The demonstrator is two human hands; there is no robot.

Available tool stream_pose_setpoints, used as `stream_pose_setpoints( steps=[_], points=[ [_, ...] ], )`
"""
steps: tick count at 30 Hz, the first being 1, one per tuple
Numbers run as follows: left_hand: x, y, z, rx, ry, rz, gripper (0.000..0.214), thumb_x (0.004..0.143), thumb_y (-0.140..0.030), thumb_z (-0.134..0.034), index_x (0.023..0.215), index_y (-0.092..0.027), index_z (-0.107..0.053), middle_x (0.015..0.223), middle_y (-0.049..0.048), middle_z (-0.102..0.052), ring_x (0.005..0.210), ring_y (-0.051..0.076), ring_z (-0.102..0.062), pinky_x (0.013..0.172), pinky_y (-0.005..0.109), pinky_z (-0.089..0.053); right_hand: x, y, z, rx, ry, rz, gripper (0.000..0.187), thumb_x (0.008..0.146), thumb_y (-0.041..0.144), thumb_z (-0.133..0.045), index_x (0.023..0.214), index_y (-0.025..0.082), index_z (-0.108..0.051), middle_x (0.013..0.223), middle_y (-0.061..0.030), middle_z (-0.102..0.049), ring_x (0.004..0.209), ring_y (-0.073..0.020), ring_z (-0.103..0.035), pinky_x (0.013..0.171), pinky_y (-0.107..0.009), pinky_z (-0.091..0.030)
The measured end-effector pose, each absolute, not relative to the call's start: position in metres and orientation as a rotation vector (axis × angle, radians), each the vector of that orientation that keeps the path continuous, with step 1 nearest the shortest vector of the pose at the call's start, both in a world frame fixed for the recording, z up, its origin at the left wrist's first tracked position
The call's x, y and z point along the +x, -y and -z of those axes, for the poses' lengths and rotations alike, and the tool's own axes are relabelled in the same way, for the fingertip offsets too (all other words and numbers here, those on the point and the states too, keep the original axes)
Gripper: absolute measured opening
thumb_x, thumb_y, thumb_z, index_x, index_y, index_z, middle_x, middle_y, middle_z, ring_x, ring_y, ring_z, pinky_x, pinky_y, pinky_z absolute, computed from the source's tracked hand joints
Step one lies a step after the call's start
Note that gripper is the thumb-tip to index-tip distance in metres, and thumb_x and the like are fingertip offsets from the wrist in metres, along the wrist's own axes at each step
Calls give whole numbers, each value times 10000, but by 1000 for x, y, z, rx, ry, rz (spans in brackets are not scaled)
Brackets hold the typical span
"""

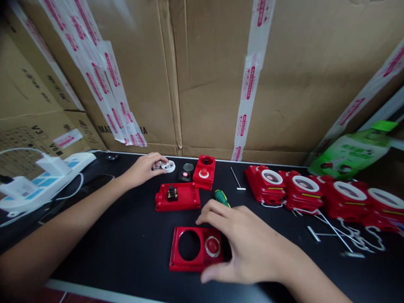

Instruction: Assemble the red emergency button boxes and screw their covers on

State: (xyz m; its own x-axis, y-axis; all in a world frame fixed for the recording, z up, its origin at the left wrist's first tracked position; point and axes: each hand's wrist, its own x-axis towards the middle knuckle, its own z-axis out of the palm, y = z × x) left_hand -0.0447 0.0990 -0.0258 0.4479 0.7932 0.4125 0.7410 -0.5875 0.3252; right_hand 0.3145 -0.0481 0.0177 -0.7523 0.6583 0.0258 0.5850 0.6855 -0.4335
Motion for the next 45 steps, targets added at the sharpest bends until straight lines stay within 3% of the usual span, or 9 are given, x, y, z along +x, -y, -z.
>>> stream_pose_setpoints(
  steps=[4, 12, 19, 23, 27, 31, 36, 40, 45],
  points=[
    [-50, -81, 1, 2523, -1409, -873, 165, 973, -246, -685, 1132, -214, -715, 1017, 24, -710, 802, 156, -621, 740, 292, -488, 311, 56, -15, -1079, 2814, -546, 910, 712, 671, -873, 1475, 258, -598, 1389, -118, -673, 1023, -339, -744, 865, -458, -558],
    [-55, -64, -17, 2487, -1335, -661, 190, 934, -227, -609, 1012, -201, -781, 840, 11, -718, 717, 144, -623, 673, 269, -457, 304, 56, -23, -1087, 2723, -802, 604, 735, 314, -887, 1308, 273, -700, 1279, -46, -693, 902, -216, -724, 830, -342, -569],
    [-70, -73, -10, 2492, -1327, -645, 223, 890, -192, -589, 999, -194, -784, 858, 25, -744, 727, 151, -639, 683, 271, -456, 293, 38, -35, -1155, 2591, -683, 607, 878, 382, -802, 1440, 253, -614, 1276, -89, -696, 763, -174, -674, 726, -331, -599],
    [-73, -77, -5, 2487, -1304, -631, 215, 877, -187, -604, 989, -204, -787, 869, 23, -751, 732, 158, -638, 696, 281, -454, 278, 20, -46, -1130, 2607, -436, 666, 908, 443, -783, 1507, 245, -570, 1372, -137, -678, 975, -256, -726, 914, -426, -606],
    [-77, -82, -3, 2457, -1279, -598, 228, 877, -188, -594, 978, -217, -796, 916, 30, -774, 777, 174, -655, 725, 294, -460, 256, 0, -47, -1075, 2533, -389, 767, 980, 444, -696, 1648, 237, -380, 1343, -151, -706, 919, -245, -744, 920, -464, -617],
    [-81, -82, -8, 2387, -1277, -580, 245, 880, -186, -559, 949, -225, -790, 953, 35, -787, 829, 190, -672, 759, 312, -472, 239, -11, -39, -1008, 2758, -304, 712, 962, 409, -713, 1613, 250, -472, 1549, -165, -590, 1328, -337, -653, 1085, -517, -552],
    [-76, -70, -19, 2290, -1161, -452, 202, 913, -316, -641, 1035, -245, -786, 1030, 29, -791, 848, 184, -675, 774, 303, -492, 233, -13, -38, -1083, 2829, -278, 727, 938, 396, -728, 1599, 207, -493, 1542, -179, -605, 1347, -364, -650, 1086, -540, -550],
    [-65, -59, -22, 2215, -1066, -311, 548, 784, -514, -844, 1242, -250, -702, 1152, 35, -758, 783, 162, -673, 701, 268, -495, 229, -16, -40, -1110, 2831, -297, 720, 916, 409, -742, 1565, 185, -524, 1476, -173, -669, 1252, -346, -709, 1044, -503, -569],
    [-50, -44, -24, 2162, -1057, -117, 789, 626, -506, -961, 1283, -226, -626, 904, -4, -726, 713, 186, -681, 640, 265, -489, 227, -12, -40, -1157, 2836, -321, 799, 855, 425, -815, 1555, 168, -526, 1473, -166, -673, 1260, -335, -702, 1068, -459, -550]
  ],
)
